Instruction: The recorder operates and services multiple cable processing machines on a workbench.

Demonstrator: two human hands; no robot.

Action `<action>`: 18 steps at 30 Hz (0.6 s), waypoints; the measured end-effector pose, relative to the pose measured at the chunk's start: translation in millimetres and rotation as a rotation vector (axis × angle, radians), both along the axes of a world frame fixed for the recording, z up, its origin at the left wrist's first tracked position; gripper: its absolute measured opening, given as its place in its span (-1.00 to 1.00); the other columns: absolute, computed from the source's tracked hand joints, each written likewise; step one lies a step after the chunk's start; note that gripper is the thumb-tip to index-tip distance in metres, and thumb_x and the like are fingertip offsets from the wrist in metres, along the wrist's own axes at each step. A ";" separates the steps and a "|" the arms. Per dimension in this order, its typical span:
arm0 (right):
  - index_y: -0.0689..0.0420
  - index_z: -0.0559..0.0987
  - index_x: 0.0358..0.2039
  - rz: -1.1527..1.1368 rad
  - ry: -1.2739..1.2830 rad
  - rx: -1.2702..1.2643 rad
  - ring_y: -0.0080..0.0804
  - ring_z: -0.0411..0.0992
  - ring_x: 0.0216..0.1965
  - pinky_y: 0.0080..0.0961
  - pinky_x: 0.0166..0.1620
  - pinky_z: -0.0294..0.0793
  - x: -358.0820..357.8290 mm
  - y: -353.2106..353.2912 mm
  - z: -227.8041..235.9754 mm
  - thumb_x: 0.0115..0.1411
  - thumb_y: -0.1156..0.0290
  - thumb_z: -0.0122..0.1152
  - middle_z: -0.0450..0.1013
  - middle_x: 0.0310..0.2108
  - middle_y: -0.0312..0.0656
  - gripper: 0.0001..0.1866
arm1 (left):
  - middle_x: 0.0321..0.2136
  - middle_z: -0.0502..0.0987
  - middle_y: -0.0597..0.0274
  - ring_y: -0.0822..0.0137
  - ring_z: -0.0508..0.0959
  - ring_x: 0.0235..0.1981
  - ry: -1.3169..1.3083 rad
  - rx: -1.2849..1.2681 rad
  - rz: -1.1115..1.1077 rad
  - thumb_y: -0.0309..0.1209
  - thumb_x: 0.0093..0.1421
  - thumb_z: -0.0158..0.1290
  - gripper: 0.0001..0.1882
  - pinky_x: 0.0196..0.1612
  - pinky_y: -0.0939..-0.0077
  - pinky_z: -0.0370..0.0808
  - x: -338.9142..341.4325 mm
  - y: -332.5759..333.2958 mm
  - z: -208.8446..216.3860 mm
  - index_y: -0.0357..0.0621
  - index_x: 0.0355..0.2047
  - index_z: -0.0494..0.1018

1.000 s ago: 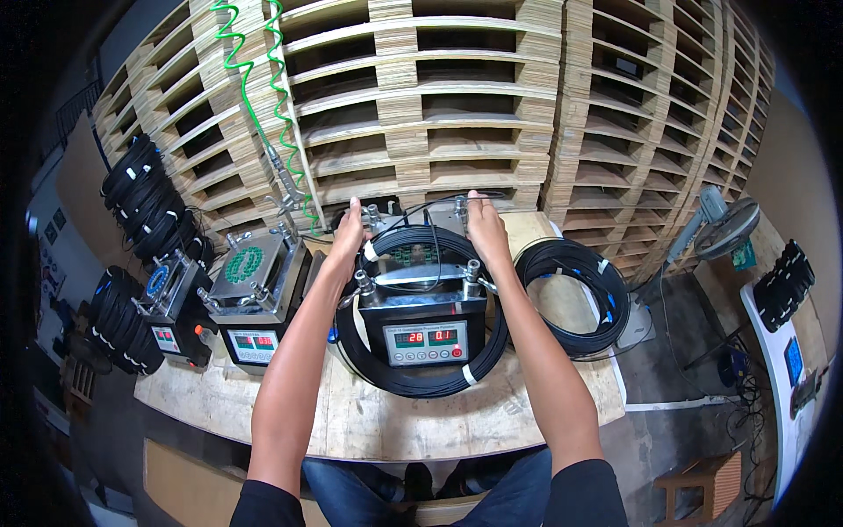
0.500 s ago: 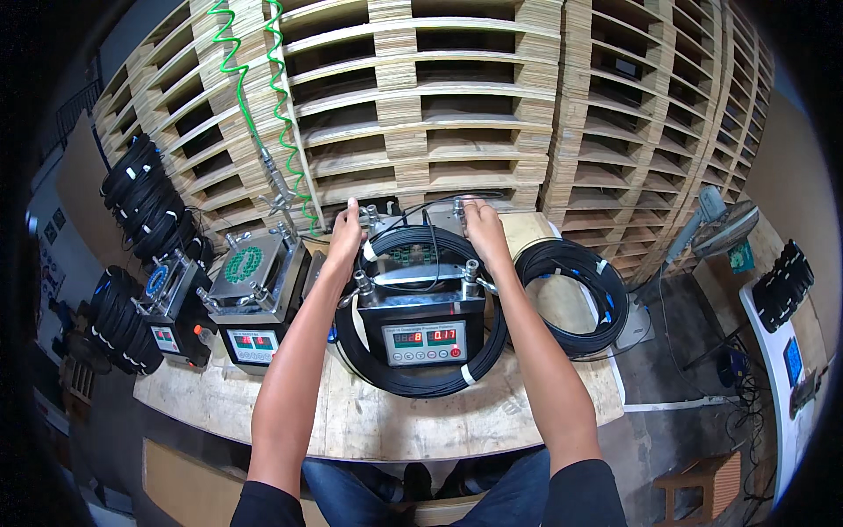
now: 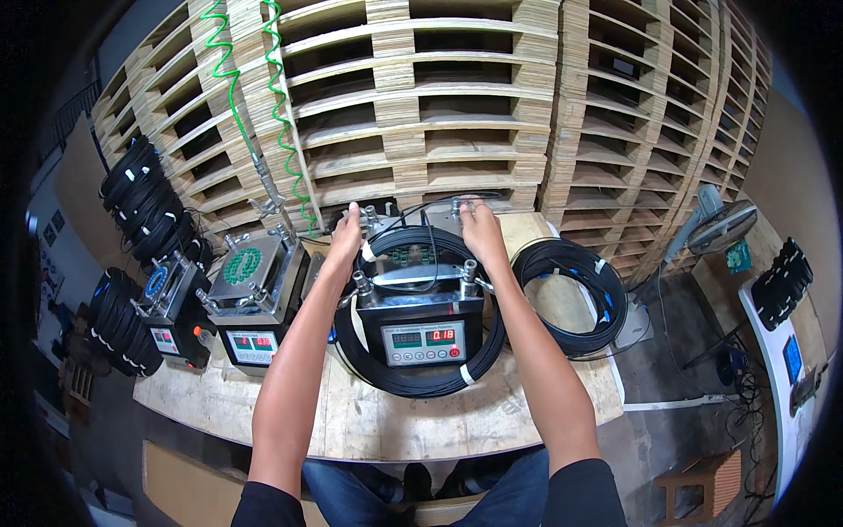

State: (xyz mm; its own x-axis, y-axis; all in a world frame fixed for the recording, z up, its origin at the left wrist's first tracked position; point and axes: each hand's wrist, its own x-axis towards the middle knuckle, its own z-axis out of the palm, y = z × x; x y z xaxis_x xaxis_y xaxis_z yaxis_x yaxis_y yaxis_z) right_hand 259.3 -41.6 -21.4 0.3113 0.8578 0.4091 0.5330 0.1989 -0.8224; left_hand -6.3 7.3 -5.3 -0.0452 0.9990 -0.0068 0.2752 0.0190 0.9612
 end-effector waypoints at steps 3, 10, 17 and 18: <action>0.21 0.49 0.00 0.106 0.106 0.003 -0.45 0.47 -0.46 -0.51 -0.34 0.48 -3.6 5.5 -2.6 0.38 0.30 0.00 0.52 -0.41 -0.17 -0.69 | -0.01 0.50 -0.11 0.18 0.54 -0.20 0.023 0.099 0.123 0.26 0.31 -0.26 -0.10 -0.03 0.30 0.41 -9.4 20.2 -18.4 -0.34 0.31 0.12; 0.18 0.52 -0.02 0.080 0.188 -0.009 -0.12 0.56 -0.35 -0.30 -0.22 0.49 -3.0 -0.5 0.0 0.33 0.25 0.02 0.57 -0.39 0.06 -0.67 | -0.04 0.48 -0.14 0.22 0.51 -0.25 -0.078 0.070 0.048 0.27 0.31 -0.26 -0.07 -0.11 0.33 0.42 3.2 -6.7 2.3 -0.42 0.28 0.14; 0.22 0.52 -0.12 0.039 0.024 -0.095 0.24 0.47 -0.12 -0.15 -0.05 0.43 -6.3 -0.3 6.6 0.38 0.03 -0.12 0.52 -0.26 0.25 -0.53 | -0.34 0.49 0.08 0.30 0.40 -0.38 -0.061 0.086 -0.002 0.23 0.36 -0.31 -0.17 -0.25 0.37 0.38 2.4 -15.2 10.6 -0.49 -0.02 0.39; 0.22 0.52 -0.12 0.038 0.024 -0.096 0.24 0.47 -0.12 -0.15 -0.05 0.43 -3.9 2.2 3.7 0.38 0.03 -0.12 0.52 -0.26 0.25 -0.53 | -0.34 0.49 0.08 0.30 0.40 -0.38 -0.061 0.085 -0.003 0.23 0.36 -0.31 -0.17 -0.25 0.37 0.38 2.7 -14.3 10.3 -0.49 -0.02 0.39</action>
State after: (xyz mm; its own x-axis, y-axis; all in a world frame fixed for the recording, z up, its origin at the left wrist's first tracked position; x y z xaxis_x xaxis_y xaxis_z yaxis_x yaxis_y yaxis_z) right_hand 255.3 -39.5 -17.7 0.2869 0.9041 0.3168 0.5061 0.1378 -0.8514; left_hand -3.7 -6.9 4.9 -0.0438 0.9962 0.0752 0.2162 -0.0640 0.9743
